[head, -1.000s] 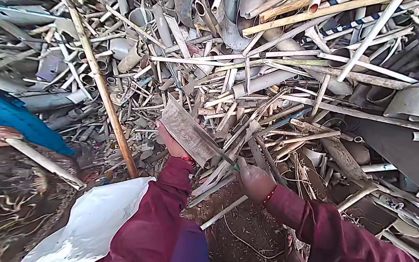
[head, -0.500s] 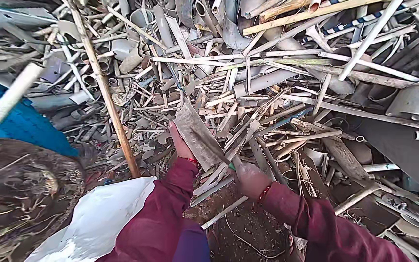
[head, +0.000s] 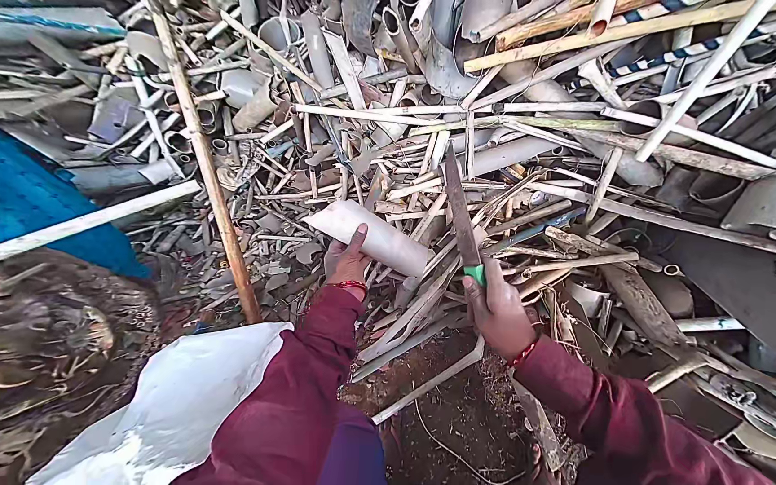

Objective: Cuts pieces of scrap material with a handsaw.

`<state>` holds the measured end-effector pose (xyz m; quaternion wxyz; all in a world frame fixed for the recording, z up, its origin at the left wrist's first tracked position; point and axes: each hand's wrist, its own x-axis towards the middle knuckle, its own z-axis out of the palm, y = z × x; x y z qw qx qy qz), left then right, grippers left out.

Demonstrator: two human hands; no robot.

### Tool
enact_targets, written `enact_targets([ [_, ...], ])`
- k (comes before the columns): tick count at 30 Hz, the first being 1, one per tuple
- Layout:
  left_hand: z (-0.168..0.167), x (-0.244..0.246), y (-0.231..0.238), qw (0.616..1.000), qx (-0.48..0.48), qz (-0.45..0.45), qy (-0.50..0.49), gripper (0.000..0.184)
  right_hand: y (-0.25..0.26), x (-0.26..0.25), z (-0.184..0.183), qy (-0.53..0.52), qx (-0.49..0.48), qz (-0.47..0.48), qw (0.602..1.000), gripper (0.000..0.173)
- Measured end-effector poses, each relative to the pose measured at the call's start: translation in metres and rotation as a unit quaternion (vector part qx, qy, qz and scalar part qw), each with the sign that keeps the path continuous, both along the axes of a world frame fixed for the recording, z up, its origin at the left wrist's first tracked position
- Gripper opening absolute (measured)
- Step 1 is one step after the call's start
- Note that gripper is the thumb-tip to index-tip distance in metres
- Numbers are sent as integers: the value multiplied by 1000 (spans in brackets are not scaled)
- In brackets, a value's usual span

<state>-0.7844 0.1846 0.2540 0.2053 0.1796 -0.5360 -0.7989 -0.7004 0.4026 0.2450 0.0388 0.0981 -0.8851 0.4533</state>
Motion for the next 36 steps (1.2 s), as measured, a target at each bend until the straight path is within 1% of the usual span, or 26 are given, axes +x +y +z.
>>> enact_targets([
  [1,0,3,5,1000,-10,-15,9,42,-5,6,2,-56,19,45,997,40],
  [2,-1,4,10,999,-24,-23,14,41,-8,7,10,-164,58,92,980,39],
  [4,-4,3,15,999,-38,-25,11,41,-13,5,16,-262,82,98,957,41],
  [5,-3,2,16,999,-32,-27,8,40,-13,6,18,-237,64,72,967,43],
  [7,0,4,17,998,-7,-51,21,42,-14,11,9,-98,5,16,995,45],
  [9,1,6,18,994,3,-81,72,43,-17,12,-3,-11,-22,0,1000,45],
  [12,-3,4,15,987,31,-98,121,30,-13,2,9,-241,60,43,968,44],
  [13,-2,2,13,990,21,-81,110,21,-11,-1,8,-276,54,31,959,45],
  [14,-1,2,10,993,13,-70,90,24,-8,-2,7,-269,44,19,962,46],
  [15,1,2,7,996,14,-58,68,34,-6,1,8,-225,37,17,973,48],
  [17,5,2,5,999,36,-27,32,42,-5,9,0,-59,8,42,997,47],
  [19,10,5,5,999,38,-13,3,45,-5,11,-11,97,32,111,989,43],
  [20,13,7,5,999,30,-15,-14,46,-4,11,-11,135,83,150,976,42],
  [22,16,10,5,998,-21,-42,-48,47,-2,6,-8,137,198,178,954,39],
  [23,15,11,3,994,-53,-77,-60,46,-1,4,-3,85,218,153,960,40],
  [24,14,14,3,987,-80,-119,-71,45,0,2,3,20,202,110,973,42],
  [25,14,16,4,980,-103,-153,-80,44,2,-1,3,12,162,56,985,42],
  [27,14,19,4,972,-129,-180,-82,40,7,-5,-10,157,93,0,983,40],
  [28,13,18,2,970,-141,-181,-77,35,7,-8,-17,250,94,16,964,38],
  [29,14,20,-2,969,-146,-185,-72,33,6,-8,-19,288,122,49,949,37],
  [30,17,24,-10,968,-155,-182,-72,33,4,-5,-17,249,172,73,950,37],
  [31,24,32,-21,966,-188,-162,-71,30,-1,-2,-9,108,223,78,966,42],
  [32,35,46,-37,952,-274,-116,-73,27,-5,-7,-2,-70,228,58,969,47],
  [33,46,68,-60,917,-384,-63,-87,28,-4,-19,-6,-192,178,8,965,50],
  [34,54,95,-90,868,-486,-19,-98,33,1,-31,-15,-257,124,-40,957,51],
  [36,61,165,-149,785,-598,-2,-159,47,19,-49,-28,-284,131,-69,947,53],
])
